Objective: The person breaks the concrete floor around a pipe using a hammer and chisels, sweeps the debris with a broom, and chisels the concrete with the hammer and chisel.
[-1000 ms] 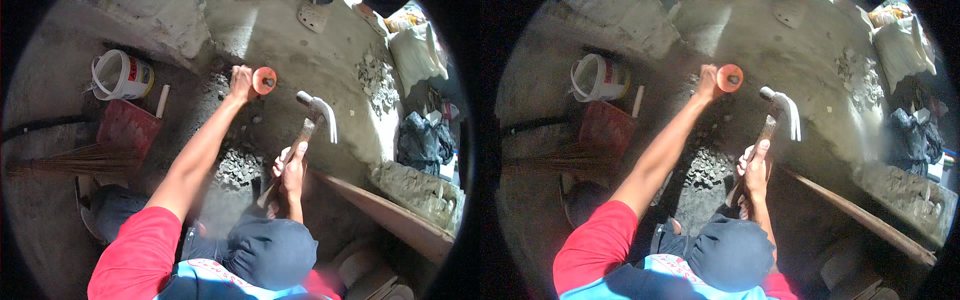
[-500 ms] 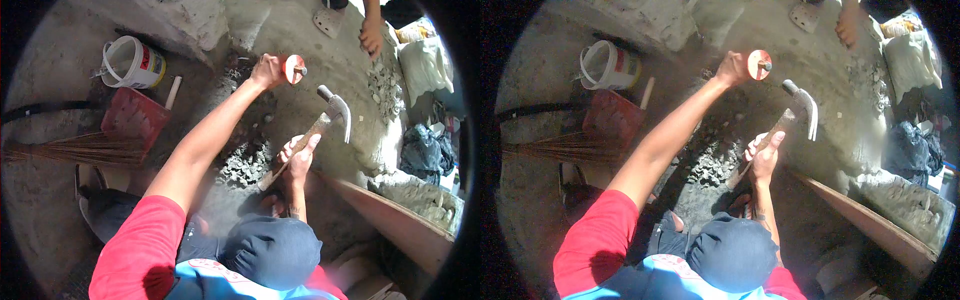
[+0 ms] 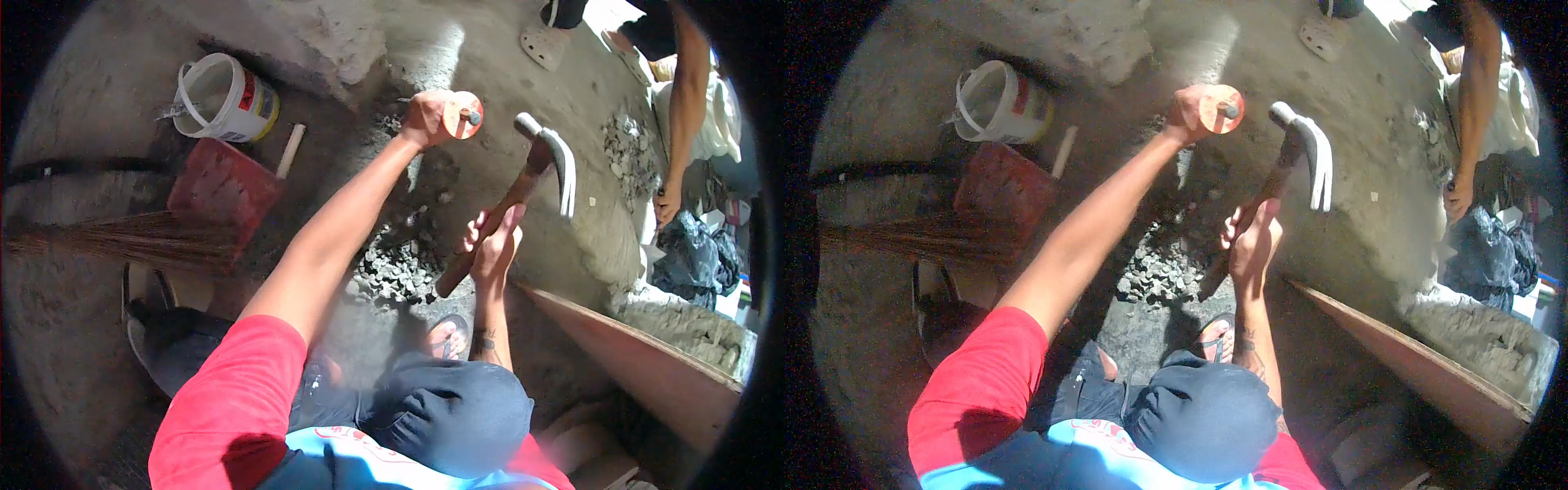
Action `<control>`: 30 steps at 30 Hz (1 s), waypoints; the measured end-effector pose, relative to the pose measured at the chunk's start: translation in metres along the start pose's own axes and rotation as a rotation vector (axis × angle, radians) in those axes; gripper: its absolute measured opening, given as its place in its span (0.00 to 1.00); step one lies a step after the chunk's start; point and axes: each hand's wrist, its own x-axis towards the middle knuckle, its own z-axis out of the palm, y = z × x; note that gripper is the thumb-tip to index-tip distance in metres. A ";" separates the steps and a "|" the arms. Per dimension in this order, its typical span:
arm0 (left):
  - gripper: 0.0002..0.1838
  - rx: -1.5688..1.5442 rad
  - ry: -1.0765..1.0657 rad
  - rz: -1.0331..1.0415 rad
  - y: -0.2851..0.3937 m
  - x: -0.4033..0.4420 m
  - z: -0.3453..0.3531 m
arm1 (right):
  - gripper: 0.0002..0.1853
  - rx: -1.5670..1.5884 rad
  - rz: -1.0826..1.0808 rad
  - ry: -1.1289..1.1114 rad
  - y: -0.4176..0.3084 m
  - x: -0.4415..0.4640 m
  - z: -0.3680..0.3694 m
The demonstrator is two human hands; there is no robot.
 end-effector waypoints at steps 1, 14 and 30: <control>0.10 0.020 -0.001 -0.010 -0.003 0.001 -0.001 | 0.39 -0.105 -0.069 -0.019 -0.003 0.006 0.006; 0.11 -0.085 0.263 -0.323 -0.038 0.022 0.001 | 0.28 -0.356 -0.175 -0.099 -0.075 0.024 0.053; 0.13 0.038 0.080 -0.341 -0.091 0.021 -0.026 | 0.33 -0.749 -0.590 -0.189 -0.095 0.050 0.093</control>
